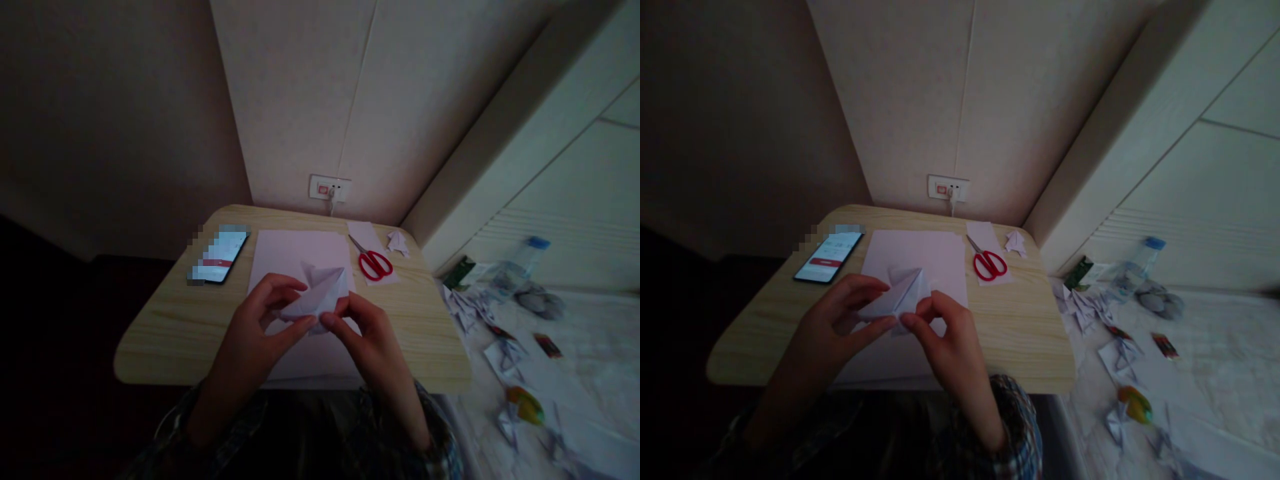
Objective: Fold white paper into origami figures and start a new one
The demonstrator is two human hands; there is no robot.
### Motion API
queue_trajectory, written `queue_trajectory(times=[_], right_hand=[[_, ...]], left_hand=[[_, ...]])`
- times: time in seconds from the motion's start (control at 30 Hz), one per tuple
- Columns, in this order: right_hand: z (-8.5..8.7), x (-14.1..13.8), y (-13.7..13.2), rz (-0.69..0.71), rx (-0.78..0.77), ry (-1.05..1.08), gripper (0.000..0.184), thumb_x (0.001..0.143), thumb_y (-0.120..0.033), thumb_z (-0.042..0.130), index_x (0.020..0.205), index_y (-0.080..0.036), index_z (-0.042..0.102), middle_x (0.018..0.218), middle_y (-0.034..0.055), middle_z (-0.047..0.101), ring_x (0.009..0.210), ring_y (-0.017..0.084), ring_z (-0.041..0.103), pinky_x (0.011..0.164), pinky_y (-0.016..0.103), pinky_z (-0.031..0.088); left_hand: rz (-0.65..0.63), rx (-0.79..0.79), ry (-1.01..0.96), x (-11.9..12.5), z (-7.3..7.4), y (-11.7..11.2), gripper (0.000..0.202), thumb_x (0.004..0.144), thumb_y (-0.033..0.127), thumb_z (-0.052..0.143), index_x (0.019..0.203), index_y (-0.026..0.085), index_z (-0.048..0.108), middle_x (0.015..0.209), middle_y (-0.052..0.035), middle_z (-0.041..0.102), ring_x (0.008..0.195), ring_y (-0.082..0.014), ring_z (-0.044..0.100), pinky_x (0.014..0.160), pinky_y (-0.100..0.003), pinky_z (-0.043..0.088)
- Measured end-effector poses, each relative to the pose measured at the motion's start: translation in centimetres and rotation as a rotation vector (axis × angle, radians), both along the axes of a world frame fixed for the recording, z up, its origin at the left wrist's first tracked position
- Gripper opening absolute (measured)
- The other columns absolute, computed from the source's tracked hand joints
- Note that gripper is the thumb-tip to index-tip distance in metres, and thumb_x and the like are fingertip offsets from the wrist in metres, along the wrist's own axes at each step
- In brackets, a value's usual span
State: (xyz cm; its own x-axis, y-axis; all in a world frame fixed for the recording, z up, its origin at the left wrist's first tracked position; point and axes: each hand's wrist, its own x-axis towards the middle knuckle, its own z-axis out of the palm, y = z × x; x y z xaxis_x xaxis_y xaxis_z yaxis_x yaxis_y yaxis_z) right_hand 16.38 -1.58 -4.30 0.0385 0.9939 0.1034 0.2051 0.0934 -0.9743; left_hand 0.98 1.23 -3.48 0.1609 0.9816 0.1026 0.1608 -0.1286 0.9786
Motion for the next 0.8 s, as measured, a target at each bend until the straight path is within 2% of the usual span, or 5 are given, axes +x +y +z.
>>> queue_trajectory(times=[0.17, 0.27, 0.33, 0.5, 0.8], right_hand=[[-0.4, 0.7, 0.3, 0.072, 0.032, 0.026, 0.017, 0.076, -0.03, 0.066, 0.089, -0.02, 0.062, 0.084, 0.0014, 0.065, 0.078, 0.016, 0.06, 0.073, 0.028, 0.049], [-0.2, 1.8, 0.1, -0.14, 0.212, -0.035, 0.037, 0.079, -0.031, 0.063, 0.115, -0.026, 0.053, 0.113, 0.0052, 0.059, 0.096, 0.018, 0.058, 0.079, 0.032, 0.05], [0.3, 2.1, -0.3, -0.198, 0.328, -0.162, 0.038, 0.082, -0.029, 0.061, 0.119, -0.029, 0.052, 0.123, 0.0061, 0.053, 0.111, 0.021, 0.052, 0.088, 0.037, 0.048], [1.3, 1.4, -0.9, -0.12, 0.464, -0.442, 0.027, 0.084, -0.028, 0.059, 0.111, -0.032, 0.061, 0.124, 0.004, 0.05, 0.122, 0.024, 0.043, 0.1, 0.044, 0.039], [1.1, 1.0, -0.8, -0.007, 0.454, -0.512, 0.036, 0.086, -0.023, 0.059, 0.12, -0.033, 0.057, 0.119, 0.0035, 0.055, 0.114, 0.021, 0.049, 0.097, 0.041, 0.042]], left_hand=[[0.041, 0.022, -0.013, -0.4, 0.3, 0.1, 0.016, 0.066, 0.024, 0.068, 0.078, 0.02, 0.058, 0.075, 0.0025, 0.062, 0.072, -0.0144, 0.063, 0.066, -0.023, 0.052], [-0.019, 0.032, 0.073, -0.8, 0.5, 0.2, 0.008, 0.07, 0.021, 0.066, 0.076, 0.019, 0.061, 0.074, 0.0018, 0.063, 0.074, -0.0141, 0.062, 0.071, -0.022, 0.051], [-0.084, 0.062, 0.083, -0.9, 0.4, 0.2, 0.004, 0.072, 0.021, 0.064, 0.076, 0.019, 0.062, 0.077, 0.0004, 0.065, 0.08, -0.0152, 0.063, 0.076, -0.023, 0.051], [-0.132, 0.034, 0.035, -0.9, 0.1, 0.2, 0.02, 0.073, 0.022, 0.065, 0.093, 0.021, 0.062, 0.092, -0.0013, 0.066, 0.088, -0.0167, 0.064, 0.079, -0.026, 0.053], [-0.011, -0.02, 0.025, -0.6, 0.9, -0.5, 0.048, 0.074, 0.026, 0.064, 0.12, 0.023, 0.053, 0.094, -0.0025, 0.065, 0.086, -0.0169, 0.065, 0.076, -0.028, 0.056]])
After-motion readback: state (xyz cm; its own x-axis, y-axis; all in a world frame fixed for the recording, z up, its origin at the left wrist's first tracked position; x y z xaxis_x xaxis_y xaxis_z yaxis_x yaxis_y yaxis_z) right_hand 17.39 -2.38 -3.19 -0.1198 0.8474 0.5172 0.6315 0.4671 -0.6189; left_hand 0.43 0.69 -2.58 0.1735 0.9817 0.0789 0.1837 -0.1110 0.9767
